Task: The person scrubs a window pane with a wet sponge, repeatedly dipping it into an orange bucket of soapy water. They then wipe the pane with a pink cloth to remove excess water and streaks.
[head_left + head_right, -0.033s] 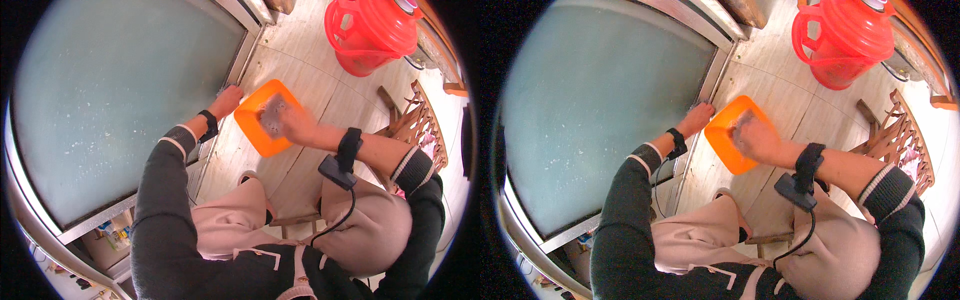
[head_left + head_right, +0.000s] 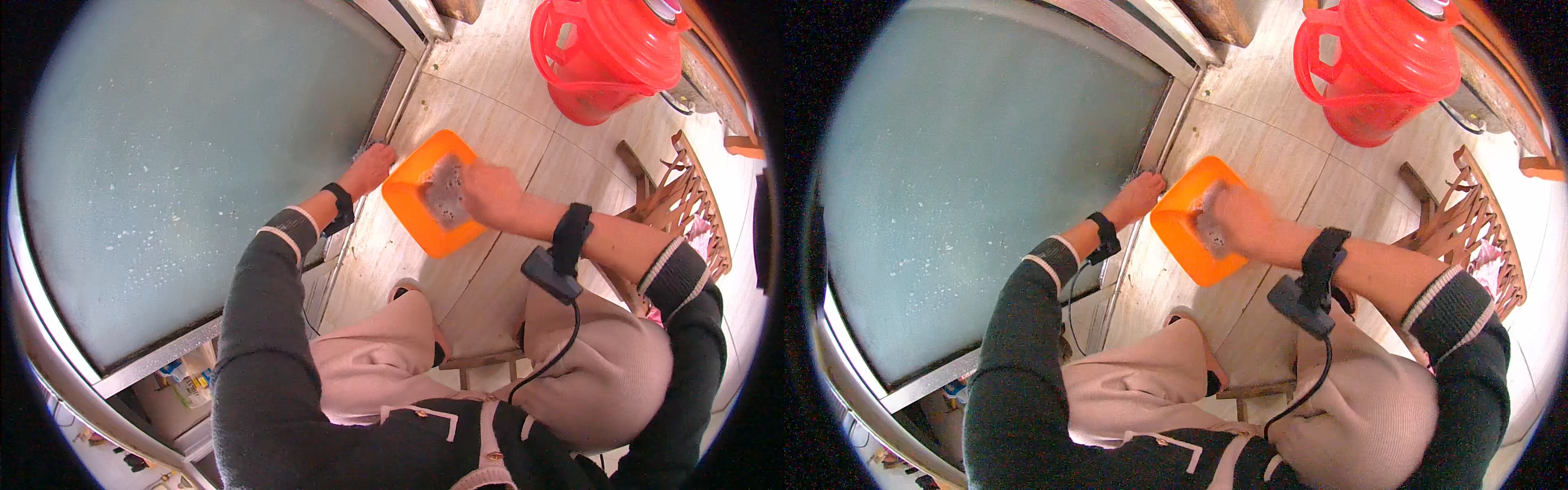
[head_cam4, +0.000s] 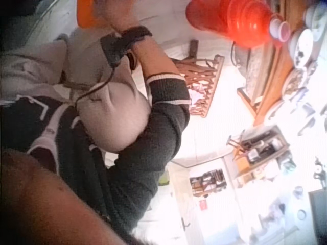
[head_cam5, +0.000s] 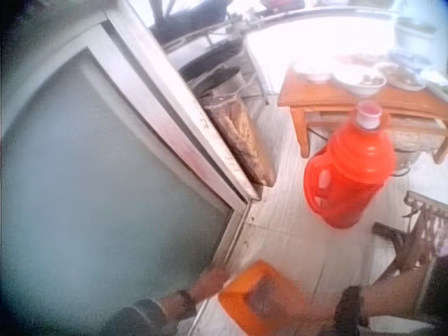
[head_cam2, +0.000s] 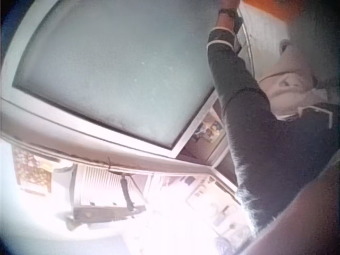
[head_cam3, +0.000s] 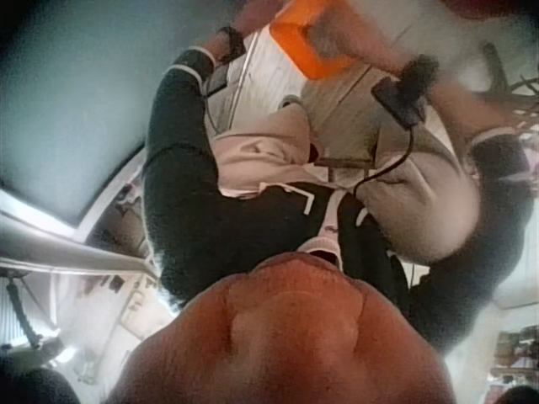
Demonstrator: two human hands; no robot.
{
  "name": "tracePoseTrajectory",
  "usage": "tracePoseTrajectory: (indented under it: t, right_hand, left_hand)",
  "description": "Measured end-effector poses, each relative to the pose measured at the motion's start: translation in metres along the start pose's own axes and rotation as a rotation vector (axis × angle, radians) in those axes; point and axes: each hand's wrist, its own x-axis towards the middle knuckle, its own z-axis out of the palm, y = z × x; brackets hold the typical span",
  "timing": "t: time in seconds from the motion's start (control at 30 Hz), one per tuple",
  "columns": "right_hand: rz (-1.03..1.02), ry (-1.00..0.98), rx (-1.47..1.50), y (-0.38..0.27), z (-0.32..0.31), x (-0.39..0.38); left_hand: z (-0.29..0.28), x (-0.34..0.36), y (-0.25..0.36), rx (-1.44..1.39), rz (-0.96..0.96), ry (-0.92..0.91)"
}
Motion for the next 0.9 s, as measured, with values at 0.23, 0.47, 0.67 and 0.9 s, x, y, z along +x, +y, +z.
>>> tracePoseTrajectory:
  t: [0.23, 0.47, 0.67, 0.9]
  right_hand:
    - [0.187, -0.081, -0.061, 0.045, 0.014, 0.015]
    - [0.207, -0.17, 0.061, 0.066, 0.038, 0.006]
    - [0.209, -0.138, 0.055, 0.074, 0.047, 0.014]
    - [0.127, -0.191, -0.005, 0.077, 0.041, 0.009]
  left_hand:
    - [-0.041, 0.053, -0.047, 0.094, -0.115, 0.19]
    - [-0.052, 0.127, -0.079, 0.344, -0.193, 0.21]
    - [0.009, 0.06, -0.023, -0.133, -0.247, 0.1]
    - [0.041, -0.052, 0.05, -0.368, -0.333, 0.078]
